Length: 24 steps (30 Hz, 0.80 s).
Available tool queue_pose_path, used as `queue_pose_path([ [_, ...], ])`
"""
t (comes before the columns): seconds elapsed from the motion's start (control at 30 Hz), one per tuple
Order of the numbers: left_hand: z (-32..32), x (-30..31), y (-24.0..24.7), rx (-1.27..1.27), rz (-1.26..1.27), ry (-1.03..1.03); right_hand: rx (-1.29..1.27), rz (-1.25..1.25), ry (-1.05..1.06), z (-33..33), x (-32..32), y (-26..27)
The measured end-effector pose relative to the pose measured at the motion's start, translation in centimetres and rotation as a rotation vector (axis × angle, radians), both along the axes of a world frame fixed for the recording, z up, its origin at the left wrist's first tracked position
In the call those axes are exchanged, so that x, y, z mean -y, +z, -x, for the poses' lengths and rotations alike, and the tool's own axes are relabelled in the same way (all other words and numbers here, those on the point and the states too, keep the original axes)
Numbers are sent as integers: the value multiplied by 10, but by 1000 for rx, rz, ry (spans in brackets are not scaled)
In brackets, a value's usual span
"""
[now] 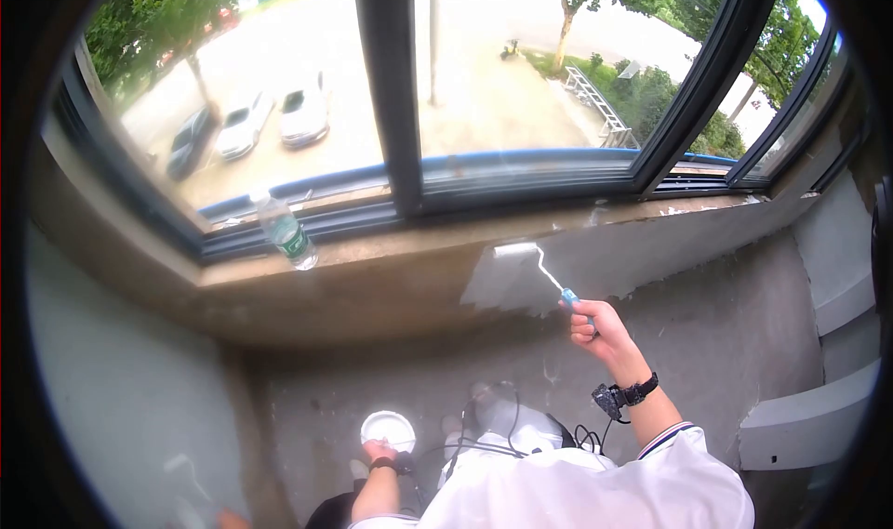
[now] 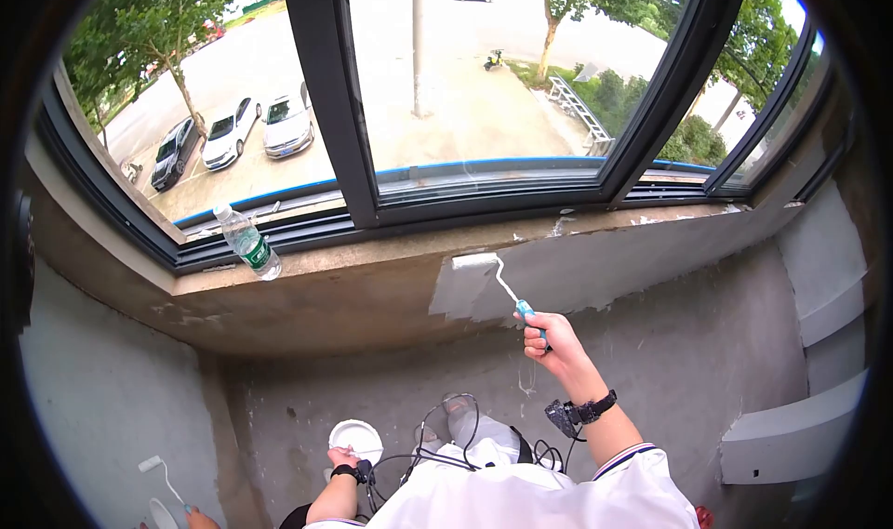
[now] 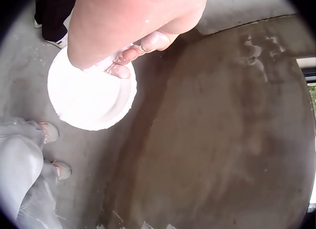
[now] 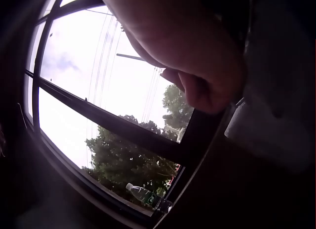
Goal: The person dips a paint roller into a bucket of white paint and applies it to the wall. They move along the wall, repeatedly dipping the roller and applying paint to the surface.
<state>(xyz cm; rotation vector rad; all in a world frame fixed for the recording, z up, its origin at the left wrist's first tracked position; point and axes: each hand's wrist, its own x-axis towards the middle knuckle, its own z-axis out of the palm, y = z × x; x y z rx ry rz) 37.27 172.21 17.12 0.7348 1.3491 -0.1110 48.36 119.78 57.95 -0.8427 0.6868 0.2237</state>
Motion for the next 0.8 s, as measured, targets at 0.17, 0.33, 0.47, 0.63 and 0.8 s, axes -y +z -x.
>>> queue_pose_path([
  [0.17,23,-17,-24,64,-9,106,-37,62,-24,-12,-2,-46],
  [0.33,33,-13,-10,72,-225,-75,-118,81,-26,-26,0,-115],
  [0.47,51,-31,-24,139,-346,-477,-175,101,-20,-37,5,-156],
  [0.63,66,-24,-34,241,-825,-846,-248,108,-13,-56,6,-212],
  [0.8,42,9,16,188,-98,-13,-310,147,-26,-71,6,-271],
])
